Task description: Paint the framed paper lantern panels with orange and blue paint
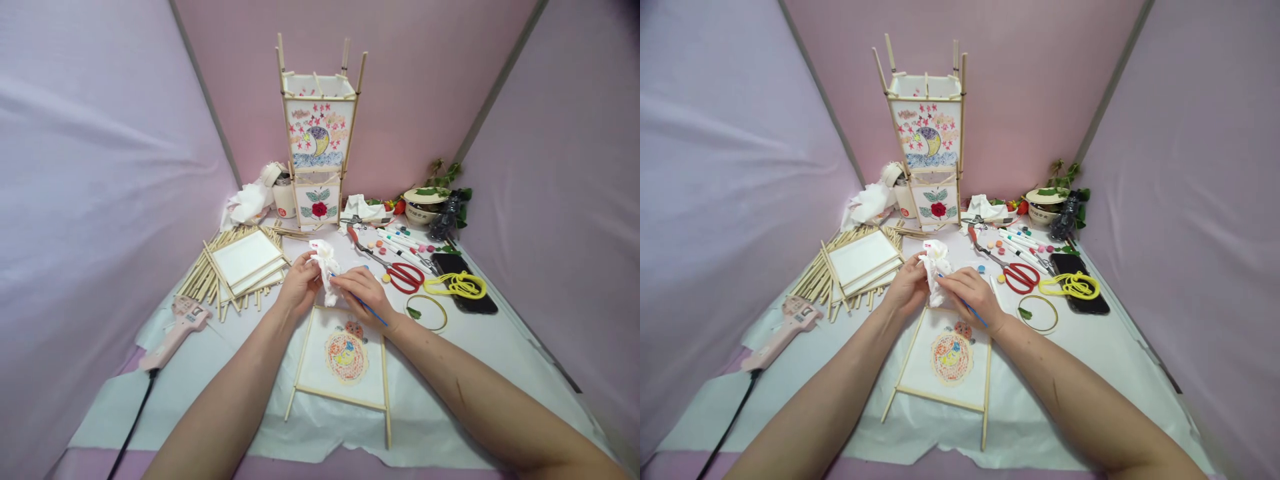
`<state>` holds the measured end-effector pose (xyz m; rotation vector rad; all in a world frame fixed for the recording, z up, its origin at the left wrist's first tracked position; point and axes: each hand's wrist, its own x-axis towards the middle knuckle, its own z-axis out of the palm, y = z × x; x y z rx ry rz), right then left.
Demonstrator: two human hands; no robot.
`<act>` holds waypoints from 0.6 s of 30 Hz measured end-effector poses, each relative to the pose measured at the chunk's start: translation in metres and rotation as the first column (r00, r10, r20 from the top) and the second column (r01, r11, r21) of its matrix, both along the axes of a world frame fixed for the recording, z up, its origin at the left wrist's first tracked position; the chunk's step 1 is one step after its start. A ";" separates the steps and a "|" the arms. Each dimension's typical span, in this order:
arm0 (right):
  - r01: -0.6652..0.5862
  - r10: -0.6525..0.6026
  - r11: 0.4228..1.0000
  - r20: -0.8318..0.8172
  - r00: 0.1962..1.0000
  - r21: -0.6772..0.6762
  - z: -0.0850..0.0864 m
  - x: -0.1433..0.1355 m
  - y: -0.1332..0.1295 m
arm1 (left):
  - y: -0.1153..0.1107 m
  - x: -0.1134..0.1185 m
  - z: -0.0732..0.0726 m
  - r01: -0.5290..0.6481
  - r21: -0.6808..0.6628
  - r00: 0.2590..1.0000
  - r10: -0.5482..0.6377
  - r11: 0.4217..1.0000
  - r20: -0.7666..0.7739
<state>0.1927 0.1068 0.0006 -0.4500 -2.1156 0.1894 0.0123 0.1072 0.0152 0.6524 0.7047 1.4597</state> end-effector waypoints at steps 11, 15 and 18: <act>-0.025 0.021 0.999 -0.108 0.994 -0.034 0.002 0.000 -0.006 | 0.003 -0.001 -0.004 -0.042 0.014 0.999 0.041 0.999 0.027; -0.033 0.003 0.991 -0.220 0.976 -0.131 0.006 0.003 -0.011 | 0.007 -0.009 -0.003 -0.055 0.011 0.997 0.055 0.998 0.051; -0.059 -0.056 0.952 -0.358 0.932 -0.301 0.007 0.002 -0.012 | 0.006 -0.008 0.000 -0.011 -0.015 0.998 0.012 1.000 0.065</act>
